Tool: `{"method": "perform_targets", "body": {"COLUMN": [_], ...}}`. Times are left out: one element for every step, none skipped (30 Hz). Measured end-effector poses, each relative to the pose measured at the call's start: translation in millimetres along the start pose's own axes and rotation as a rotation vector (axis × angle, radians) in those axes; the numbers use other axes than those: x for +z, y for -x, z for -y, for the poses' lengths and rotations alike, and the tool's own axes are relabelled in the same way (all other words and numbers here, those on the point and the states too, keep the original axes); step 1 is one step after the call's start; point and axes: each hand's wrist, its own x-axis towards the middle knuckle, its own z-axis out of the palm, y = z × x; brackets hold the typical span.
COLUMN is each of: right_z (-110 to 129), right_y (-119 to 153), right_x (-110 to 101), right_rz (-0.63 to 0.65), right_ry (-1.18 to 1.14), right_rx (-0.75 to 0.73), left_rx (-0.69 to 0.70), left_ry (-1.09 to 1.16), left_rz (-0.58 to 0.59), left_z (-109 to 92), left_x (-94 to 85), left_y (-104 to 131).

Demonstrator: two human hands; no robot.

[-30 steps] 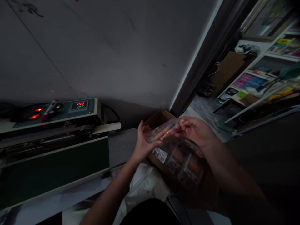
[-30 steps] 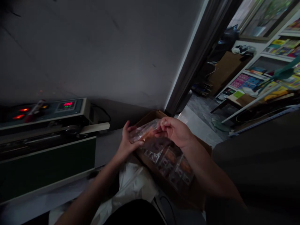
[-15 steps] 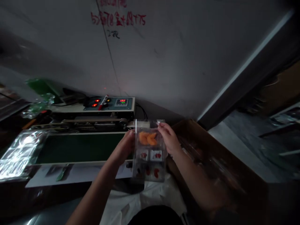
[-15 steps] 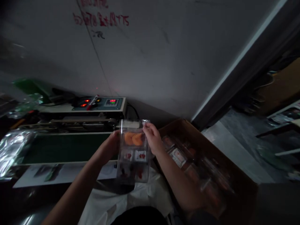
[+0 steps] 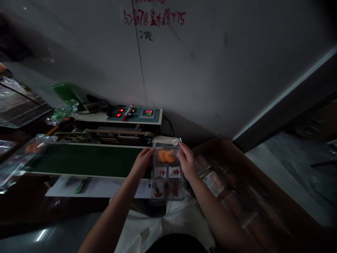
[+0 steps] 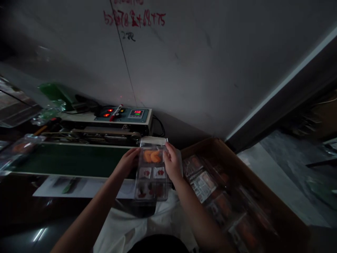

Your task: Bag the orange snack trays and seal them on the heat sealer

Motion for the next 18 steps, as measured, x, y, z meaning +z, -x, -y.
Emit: {"method": "perform_targets", "body": {"right_z": [-1.1, -2.0, -2.7, -3.4, -4.2, -5.2, -6.4, -7.8, -9.4, -11.1, -12.8, -14.3, -15.6, -16.4, -16.6, -16.3, -15.5, -14.4], "right_y": [-0.9, -1.6, -2.1, -2.3, -2.3, -2.1, -1.7, -1.4, -1.1, -1.0, -1.1, -1.4, -1.9, -2.4, -3.1, -3.7, -4.1, -4.5], "right_x": [1.4, 2.7, 3.8, 4.7, 5.5, 6.2, 7.0, 7.9, 9.0, 10.4, 12.0, 14.1, 16.4, 19.0, 21.9, 24.9, 28.0, 31.2], "right_rz": [-0.004, -0.01, -0.018, -0.028, -0.038, -0.047, -0.056, -0.068, -0.08, -0.093, -0.105, -0.115, -0.123, -0.128, -0.129, -0.13, -0.132, -0.135], "right_ry": [0.027, 0.053, 0.08, 0.108, 0.132, 0.152, 0.167, 0.179, 0.19, 0.201, 0.213, 0.221, 0.224, 0.225, 0.224, 0.223, 0.223, 0.227], "right_rx": [-0.022, -0.044, -0.063, -0.077, -0.087, -0.095, -0.099, -0.099, -0.094, -0.085, -0.072, -0.058, -0.046, -0.036, -0.028, -0.024, -0.025, -0.028], "left_rx": [0.022, 0.035, 0.037, 0.043, 0.056, 0.079, 0.11, 0.144, 0.172, 0.188, 0.192, 0.192, 0.189, 0.18, 0.169, 0.155, 0.142, 0.131], "left_ry": [-0.007, -0.02, -0.038, -0.07, -0.114, -0.165, -0.215, -0.259, -0.292, -0.31, -0.316, -0.317, -0.313, -0.303, -0.289, -0.272, -0.253, -0.233], "left_rz": [-0.039, -0.059, -0.055, -0.047, -0.044, -0.053, -0.078, -0.112, -0.148, -0.177, -0.193, -0.206, -0.216, -0.223, -0.227, -0.229, -0.229, -0.229], "left_z": [-2.2, -4.2, -6.0, -7.4, -8.1, -8.2, -7.8, -6.8, -5.6, -4.4, -3.2, -2.3, -1.7, -1.5, -1.8, -2.3, -3.1, -4.1], "left_x": [-0.7, -1.4, -2.0, -2.7, -3.3, -3.7, -4.0, -4.0, -3.7, -3.1, -2.3, -1.4, -0.6, -0.2, -0.2, -0.7, -1.7, -3.3], "left_y": [-5.8, -11.4, -16.6, -21.5, -26.0, -30.2, -34.1, -37.7, -41.0, -43.9, -46.4, -48.5, -50.2, -51.4, -52.1, -52.3, -52.1, -51.5]}}
